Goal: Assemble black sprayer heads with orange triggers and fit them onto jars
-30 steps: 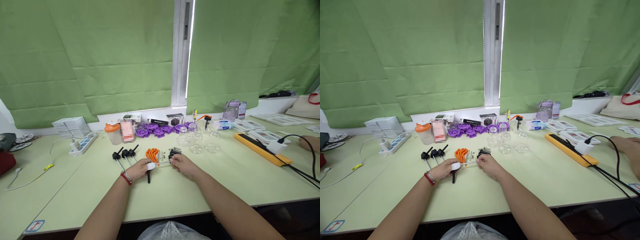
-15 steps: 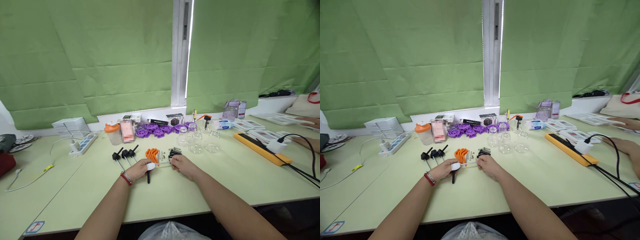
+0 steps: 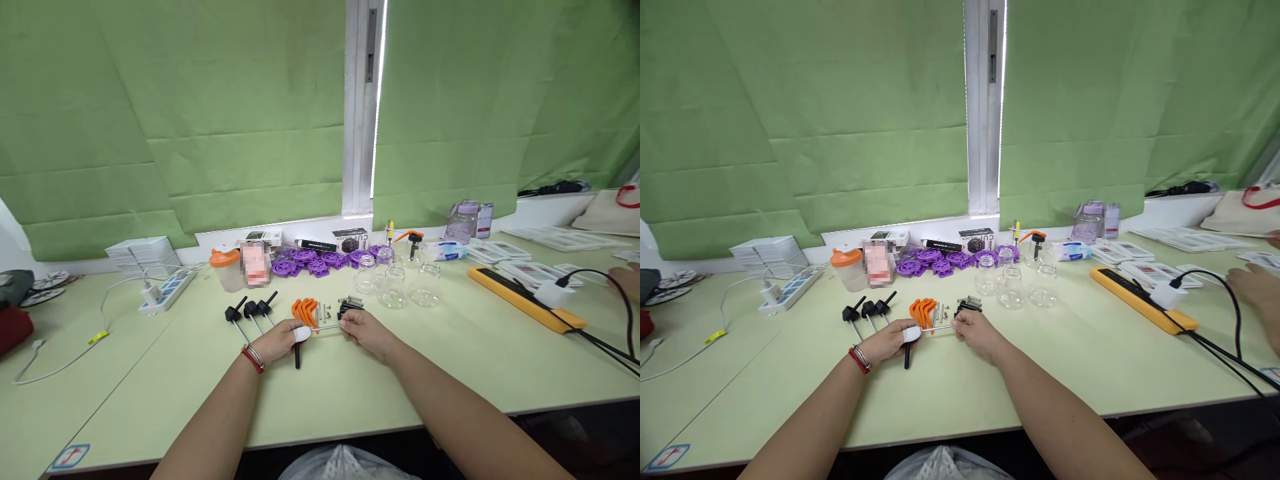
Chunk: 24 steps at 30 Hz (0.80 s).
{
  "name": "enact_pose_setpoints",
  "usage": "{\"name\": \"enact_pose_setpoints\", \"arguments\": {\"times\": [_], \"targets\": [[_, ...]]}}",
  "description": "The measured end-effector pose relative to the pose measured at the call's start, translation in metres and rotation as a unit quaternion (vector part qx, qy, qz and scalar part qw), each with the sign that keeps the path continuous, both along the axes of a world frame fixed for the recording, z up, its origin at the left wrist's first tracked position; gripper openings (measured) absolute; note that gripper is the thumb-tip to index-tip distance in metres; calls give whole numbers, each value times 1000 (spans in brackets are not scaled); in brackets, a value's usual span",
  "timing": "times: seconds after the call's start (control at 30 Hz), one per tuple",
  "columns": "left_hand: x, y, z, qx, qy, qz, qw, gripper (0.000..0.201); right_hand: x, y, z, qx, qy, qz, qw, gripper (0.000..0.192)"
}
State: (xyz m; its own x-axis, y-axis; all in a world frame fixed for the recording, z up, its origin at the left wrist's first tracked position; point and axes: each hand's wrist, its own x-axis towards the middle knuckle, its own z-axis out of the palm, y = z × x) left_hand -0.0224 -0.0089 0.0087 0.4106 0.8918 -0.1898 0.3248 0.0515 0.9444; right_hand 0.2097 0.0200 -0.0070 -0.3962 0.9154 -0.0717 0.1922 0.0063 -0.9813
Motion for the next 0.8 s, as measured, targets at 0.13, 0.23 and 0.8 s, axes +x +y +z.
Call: {"name": "enact_pose_setpoints", "arguments": {"times": [0.13, 0.23, 0.8], "targets": [[1, -1, 1, 10, 14, 1, 1000, 39, -1, 0, 1, -8, -4, 1, 1000, 20], [3, -3, 4, 11, 20, 6, 1000, 40, 0, 0, -1, -6, 0, 5, 1000, 21], [3, -6, 6, 23, -14, 92, 995, 45, -5, -12, 9, 211, -96, -109, 967, 28]]}}
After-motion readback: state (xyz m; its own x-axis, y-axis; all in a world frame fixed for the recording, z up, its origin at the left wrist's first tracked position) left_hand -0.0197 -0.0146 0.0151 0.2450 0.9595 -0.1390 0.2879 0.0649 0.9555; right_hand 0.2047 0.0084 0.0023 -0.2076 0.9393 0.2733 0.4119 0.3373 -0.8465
